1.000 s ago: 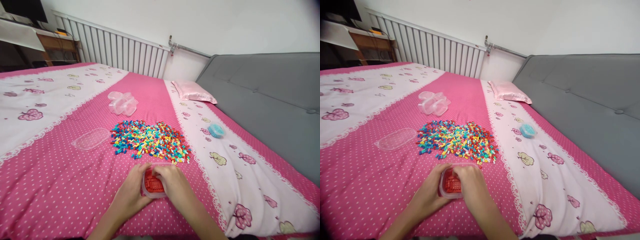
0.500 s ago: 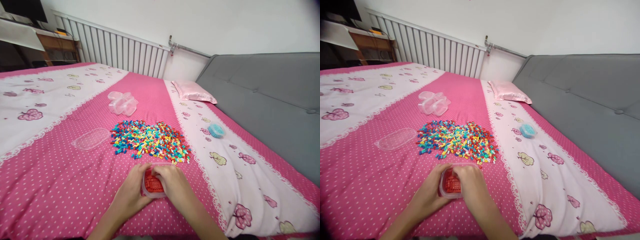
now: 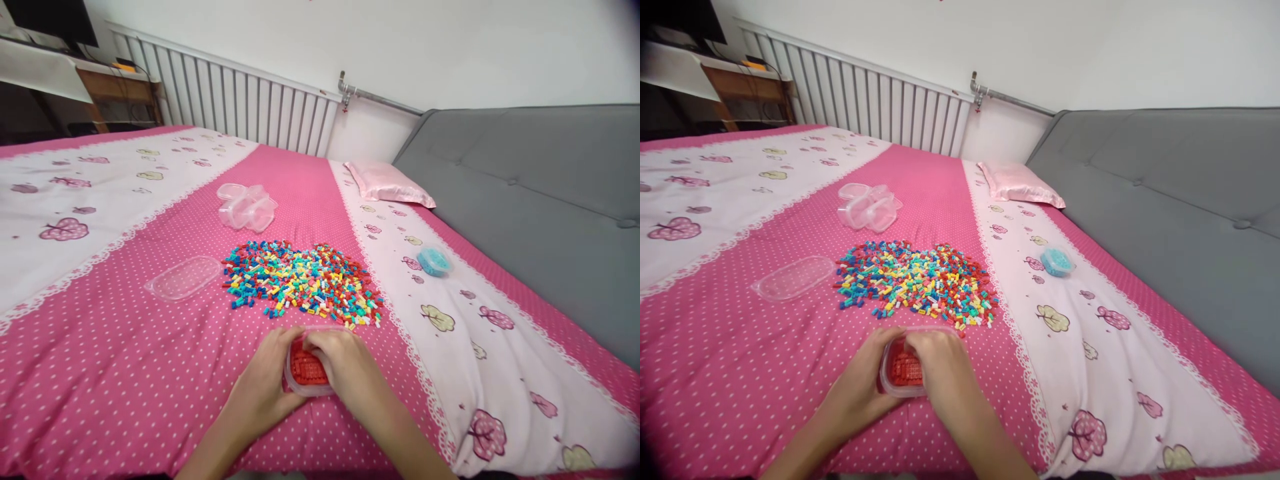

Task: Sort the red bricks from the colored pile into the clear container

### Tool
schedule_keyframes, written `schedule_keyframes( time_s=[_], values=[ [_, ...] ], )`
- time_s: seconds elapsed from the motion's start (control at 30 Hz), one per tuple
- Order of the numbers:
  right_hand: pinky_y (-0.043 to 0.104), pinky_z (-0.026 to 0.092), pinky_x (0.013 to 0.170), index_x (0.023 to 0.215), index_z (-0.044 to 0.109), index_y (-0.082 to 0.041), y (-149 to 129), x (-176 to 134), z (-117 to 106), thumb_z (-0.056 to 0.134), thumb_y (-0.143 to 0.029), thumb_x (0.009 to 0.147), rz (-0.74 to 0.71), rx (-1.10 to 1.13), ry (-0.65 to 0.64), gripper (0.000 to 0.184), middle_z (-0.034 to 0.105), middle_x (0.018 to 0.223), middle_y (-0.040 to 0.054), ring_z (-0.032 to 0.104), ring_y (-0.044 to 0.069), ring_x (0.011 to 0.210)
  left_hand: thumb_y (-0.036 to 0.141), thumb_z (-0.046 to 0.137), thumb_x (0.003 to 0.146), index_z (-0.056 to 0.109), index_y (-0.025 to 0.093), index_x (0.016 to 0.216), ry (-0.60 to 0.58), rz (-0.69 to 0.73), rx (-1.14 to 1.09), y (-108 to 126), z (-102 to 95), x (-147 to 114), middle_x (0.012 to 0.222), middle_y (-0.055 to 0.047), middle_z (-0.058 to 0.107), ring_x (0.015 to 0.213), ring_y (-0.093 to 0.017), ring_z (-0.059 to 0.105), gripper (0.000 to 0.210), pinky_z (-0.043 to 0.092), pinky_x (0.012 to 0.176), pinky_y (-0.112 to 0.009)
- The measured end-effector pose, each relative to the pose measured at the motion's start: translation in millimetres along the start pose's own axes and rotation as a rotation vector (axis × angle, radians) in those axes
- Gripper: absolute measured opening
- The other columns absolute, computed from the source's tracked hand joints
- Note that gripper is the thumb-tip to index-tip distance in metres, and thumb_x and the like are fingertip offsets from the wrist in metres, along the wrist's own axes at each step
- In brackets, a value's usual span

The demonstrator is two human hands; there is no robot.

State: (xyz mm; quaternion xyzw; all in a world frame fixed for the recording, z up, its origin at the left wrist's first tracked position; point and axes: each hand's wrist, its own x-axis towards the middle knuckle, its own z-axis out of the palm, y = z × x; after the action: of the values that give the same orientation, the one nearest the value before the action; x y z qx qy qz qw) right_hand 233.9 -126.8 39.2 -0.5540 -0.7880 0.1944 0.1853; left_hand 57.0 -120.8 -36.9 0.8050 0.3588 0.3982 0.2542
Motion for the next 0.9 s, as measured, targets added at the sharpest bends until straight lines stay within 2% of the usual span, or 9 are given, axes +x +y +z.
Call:
schedule_keyframes(
  time_s=[0.6, 0.73, 0.9],
  values=[
    [0.026, 0.045, 0.073, 0.087, 0.075, -0.021, -3, -2, -6, 0.058, -0.003, 0.092, 0.022, 0.011, 0.012, 0.025, 0.077, 0.09, 0.001, 0.07, 0.018, 0.082, 0.038, 0.08, 0.085, 0.038, 0.029, 0.141, -0.008, 0.001, 0.007, -3, 1.5, 0, 0.129, -0.009, 0.06, 0.116, -0.029, 0.062, 0.07, 0.054, 0.097, -0.044],
    [0.027, 0.047, 0.078, 0.093, 0.076, -0.022, 0, -7, -23, 0.056, 0.0, 0.092, 0.066, 0.02, 0.046, 0.03, 0.078, 0.094, 0.0005, 0.071, 0.019, 0.087, 0.036, 0.078, 0.086, 0.036, 0.028, 0.144, 0.0, 0.022, 0.039, -5, 0.6, -2, 0.13, -0.011, 0.06, 0.116, -0.029, 0.063, 0.072, 0.055, 0.097, -0.044],
    [0.03, 0.048, 0.085, 0.098, 0.074, -0.023, 20, -13, -51, 0.06, -0.003, 0.094, 0.073, 0.02, 0.18, 0.025, 0.077, 0.1, 0.0002, 0.071, 0.02, 0.093, 0.036, 0.078, 0.086, 0.033, 0.029, 0.146, -0.014, 0.003, 0.083, -6, -2.5, -1, 0.133, -0.013, 0.059, 0.12, -0.033, 0.062, 0.075, 0.054, 0.101, -0.051]
  ],
)
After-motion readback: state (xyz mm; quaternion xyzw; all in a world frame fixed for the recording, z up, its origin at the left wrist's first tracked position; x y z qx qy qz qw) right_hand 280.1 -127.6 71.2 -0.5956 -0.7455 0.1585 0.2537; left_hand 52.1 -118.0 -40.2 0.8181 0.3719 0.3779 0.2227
